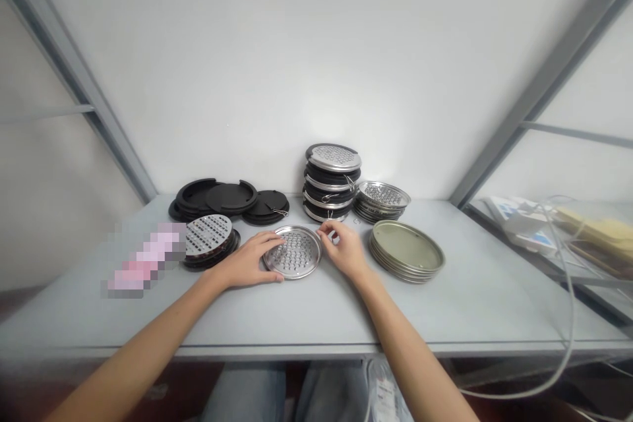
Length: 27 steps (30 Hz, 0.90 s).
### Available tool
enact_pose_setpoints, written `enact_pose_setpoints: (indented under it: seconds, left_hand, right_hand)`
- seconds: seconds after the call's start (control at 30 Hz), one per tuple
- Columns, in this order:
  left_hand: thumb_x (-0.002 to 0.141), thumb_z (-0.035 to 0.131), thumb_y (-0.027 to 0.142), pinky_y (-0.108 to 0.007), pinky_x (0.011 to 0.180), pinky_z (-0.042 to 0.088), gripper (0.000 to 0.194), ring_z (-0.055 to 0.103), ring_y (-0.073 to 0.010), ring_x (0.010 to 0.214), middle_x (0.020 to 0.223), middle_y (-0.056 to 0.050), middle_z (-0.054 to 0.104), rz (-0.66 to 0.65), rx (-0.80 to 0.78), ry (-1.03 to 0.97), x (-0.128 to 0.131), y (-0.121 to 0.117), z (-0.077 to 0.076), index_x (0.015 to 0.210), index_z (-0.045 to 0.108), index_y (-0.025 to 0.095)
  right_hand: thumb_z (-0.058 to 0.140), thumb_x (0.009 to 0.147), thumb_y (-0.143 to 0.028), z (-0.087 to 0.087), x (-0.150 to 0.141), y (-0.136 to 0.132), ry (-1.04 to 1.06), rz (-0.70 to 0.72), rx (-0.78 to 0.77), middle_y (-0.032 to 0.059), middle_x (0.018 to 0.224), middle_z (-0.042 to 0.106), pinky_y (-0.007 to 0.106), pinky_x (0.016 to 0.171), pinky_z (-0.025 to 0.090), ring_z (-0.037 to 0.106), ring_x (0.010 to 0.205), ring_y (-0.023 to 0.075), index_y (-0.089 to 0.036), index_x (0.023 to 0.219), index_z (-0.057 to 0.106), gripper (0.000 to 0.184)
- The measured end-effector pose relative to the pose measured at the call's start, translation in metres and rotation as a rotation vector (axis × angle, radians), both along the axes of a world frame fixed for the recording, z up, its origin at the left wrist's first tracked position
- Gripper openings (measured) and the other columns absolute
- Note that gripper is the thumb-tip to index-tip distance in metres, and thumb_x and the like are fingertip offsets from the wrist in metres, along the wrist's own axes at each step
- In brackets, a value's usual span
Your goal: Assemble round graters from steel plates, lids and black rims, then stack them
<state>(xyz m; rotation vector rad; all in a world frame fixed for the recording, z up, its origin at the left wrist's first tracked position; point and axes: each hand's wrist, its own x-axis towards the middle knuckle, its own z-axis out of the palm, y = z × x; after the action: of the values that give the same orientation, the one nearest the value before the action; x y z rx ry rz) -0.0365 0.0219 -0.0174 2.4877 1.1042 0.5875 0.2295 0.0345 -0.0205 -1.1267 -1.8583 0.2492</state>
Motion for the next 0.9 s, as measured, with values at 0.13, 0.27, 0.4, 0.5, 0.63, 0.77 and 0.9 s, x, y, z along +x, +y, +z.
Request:
enact_pose_setpoints:
  seconds: [0.13, 0.27, 0.4, 0.5, 0.63, 0.77, 0.9]
  left_hand:
    - [0.069, 0.071, 0.06, -0.045, 0.11, 0.033, 0.077, 0.039, -0.0305, 0.132, 0.139, -0.012, 0.047, -0.006, -0.005, 0.006, -0.0001, -0.0004, 0.0015, 0.133, 0.05, 0.023]
    - [0.071, 0.069, 0.061, -0.044, 0.11, 0.032, 0.076, 0.039, -0.03, 0.131, 0.139, -0.012, 0.047, -0.007, 0.018, 0.015, -0.0003, 0.0, 0.0006, 0.133, 0.05, 0.022]
    - [0.073, 0.067, 0.061, -0.044, 0.11, 0.033, 0.073, 0.039, -0.0295, 0.131, 0.138, -0.012, 0.048, -0.005, 0.025, 0.022, -0.0002, 0.0002, 0.0001, 0.132, 0.051, 0.021]
    - [0.075, 0.067, 0.059, -0.044, 0.11, 0.033, 0.069, 0.04, -0.0289, 0.13, 0.137, -0.011, 0.049, 0.0, 0.027, 0.019, 0.0003, -0.0003, 0.0008, 0.131, 0.052, 0.022]
    - [0.079, 0.065, 0.054, -0.043, 0.11, 0.033, 0.06, 0.041, -0.0281, 0.13, 0.136, -0.011, 0.05, 0.008, 0.029, 0.004, 0.0012, -0.0004, 0.0013, 0.129, 0.054, 0.022]
    - [0.081, 0.064, 0.049, -0.043, 0.11, 0.033, 0.055, 0.042, -0.0279, 0.129, 0.135, -0.011, 0.052, 0.003, 0.04, 0.003, 0.0017, 0.0004, 0.0004, 0.128, 0.055, 0.021]
    - [0.083, 0.062, 0.047, -0.042, 0.11, 0.033, 0.052, 0.042, -0.0269, 0.13, 0.134, -0.011, 0.052, 0.004, 0.053, 0.015, 0.0017, 0.0003, 0.0004, 0.127, 0.056, 0.02]
  right_hand:
    - [0.05, 0.088, -0.029, 0.0001, 0.0001, -0.0002, -0.001, -0.022, -0.011, 0.0043, 0.082, 0.067, 0.03, 0.067, 0.047, 0.058, 0.069, 0.0169, -0.021, 0.085, 0.059, 0.013]
    - [0.05, 0.088, -0.03, -0.0023, 0.0003, 0.001, -0.004, -0.036, -0.008, 0.005, 0.087, 0.069, 0.03, 0.063, 0.048, 0.058, 0.067, 0.0168, -0.02, 0.09, 0.061, 0.015]
    - [0.051, 0.086, -0.027, -0.0033, 0.0011, 0.0022, -0.011, -0.026, -0.004, 0.0048, 0.085, 0.068, 0.03, 0.065, 0.049, 0.06, 0.071, 0.0178, -0.021, 0.086, 0.06, 0.012]
    - [0.05, 0.085, -0.025, -0.0034, 0.0011, 0.0024, -0.024, -0.015, -0.023, 0.0041, 0.084, 0.067, 0.03, 0.066, 0.049, 0.06, 0.072, 0.0176, -0.021, 0.085, 0.059, 0.01]
    - [0.05, 0.083, -0.023, -0.0059, 0.0005, 0.0033, -0.056, 0.001, -0.058, 0.0038, 0.084, 0.067, 0.03, 0.064, 0.049, 0.061, 0.074, 0.0179, -0.021, 0.085, 0.059, 0.01]
    - [0.05, 0.083, -0.022, -0.0087, 0.0, 0.0049, -0.122, 0.04, -0.106, 0.0049, 0.087, 0.068, 0.03, 0.066, 0.049, 0.062, 0.078, 0.0186, -0.02, 0.088, 0.061, 0.013]
    - [0.049, 0.084, -0.023, -0.0085, -0.0003, 0.0049, -0.167, 0.057, -0.144, 0.0057, 0.089, 0.068, 0.031, 0.068, 0.049, 0.062, 0.078, 0.0186, -0.019, 0.089, 0.063, 0.015]
